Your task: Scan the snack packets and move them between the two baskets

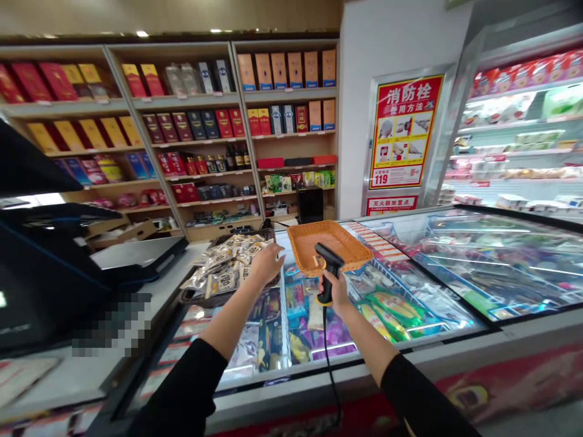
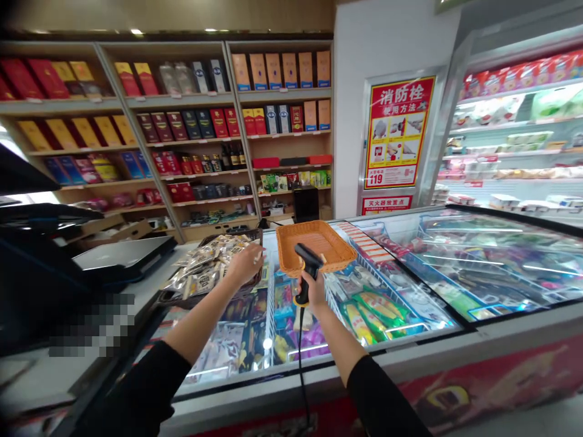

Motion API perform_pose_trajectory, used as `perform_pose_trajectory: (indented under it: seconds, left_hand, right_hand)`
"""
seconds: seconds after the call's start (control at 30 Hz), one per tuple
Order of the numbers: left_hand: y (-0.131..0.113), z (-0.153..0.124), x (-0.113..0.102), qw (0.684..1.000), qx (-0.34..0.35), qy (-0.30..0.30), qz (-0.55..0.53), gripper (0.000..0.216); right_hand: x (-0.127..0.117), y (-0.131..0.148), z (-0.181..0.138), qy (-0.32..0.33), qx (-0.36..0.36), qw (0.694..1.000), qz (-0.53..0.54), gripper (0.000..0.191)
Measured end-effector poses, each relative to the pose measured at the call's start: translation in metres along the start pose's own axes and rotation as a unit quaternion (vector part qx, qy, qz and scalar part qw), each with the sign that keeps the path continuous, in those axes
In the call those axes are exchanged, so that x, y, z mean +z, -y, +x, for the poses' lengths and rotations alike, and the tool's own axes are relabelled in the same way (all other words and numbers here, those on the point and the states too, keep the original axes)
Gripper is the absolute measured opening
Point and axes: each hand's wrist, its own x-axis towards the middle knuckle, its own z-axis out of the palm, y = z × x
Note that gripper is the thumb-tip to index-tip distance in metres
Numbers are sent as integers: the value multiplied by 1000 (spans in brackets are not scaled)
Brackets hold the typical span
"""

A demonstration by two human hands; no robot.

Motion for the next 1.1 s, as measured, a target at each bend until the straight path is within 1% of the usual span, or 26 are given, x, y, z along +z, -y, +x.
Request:
perform_pose_trajectory:
  seconds: [0.07,0.13,0.17,0.23,0.33,0.43,0.5,0.53,0.6,0.67,0.7,0.73,0.8,0.87,0.93,1.0,1.03,1.1]
  left_hand:
    - [14,-9,-33,996,-37,-50,67,21]
    - [28,-17,-54,990,-75,-80,91,26]
    - [35,-19,-60,989,-91,-86,81,29]
    - [46,-21,-60,988,-121,-86,45,33]
    - [55,-16,-49,980,-169,-97,27,35]
    - [53,-10,-41,972,-198,-103,67,32]
    - [46,-7,-42,973,-187,-105,89,32]
    - [41,-5,-42,975,-169,-111,92,34]
    - [30,-2,-41,982,-109,-137,74,39]
    - [18,2,-33,983,-62,-171,30,38]
    - [13,5,-26,982,-62,-177,-6,35]
    - [9,8,-17,981,-79,-172,-53,31]
    - [5,12,4,968,-134,-124,-174,24]
    - [5,13,24,937,-180,-67,-291,22]
    - [9,11,38,906,-207,-45,-366,26]
    - [15,8,46,884,-225,-45,-408,32]
    - [18,6,47,875,-230,-45,-423,34]
    - [23,4,48,866,-235,-42,-440,34]
  right_hand:
    - [12,-17,-3,10,6,1000,-23,29]
    - [19,-34,-7,7,14,999,-32,29]
    - [20,-41,-10,6,18,999,-33,30]
    - [19,-50,-13,10,26,999,-32,30]
    - [14,-51,-16,18,41,999,-30,33]
    - [10,-48,-16,16,43,998,-34,35]
    - [10,-48,-15,13,40,998,-38,34]
    - [11,-49,-15,12,41,998,-38,33]
    - [12,-50,-14,7,40,999,-35,32]
    - [14,-49,-14,2,36,999,-30,31]
    - [14,-47,-15,0,30,999,-29,31]
    - [14,-45,-15,-1,21,999,-32,31]
    - [13,-38,-17,-6,-4,999,-48,30]
    - [9,-30,-19,-12,-34,996,-78,30]
    - [3,-24,-20,-20,-62,990,-122,29]
    - [-2,-19,-21,-21,-83,977,-196,27]
    - [-4,-17,-21,-18,-90,965,-244,25]
    - [-6,-12,-20,-10,-106,930,-353,21]
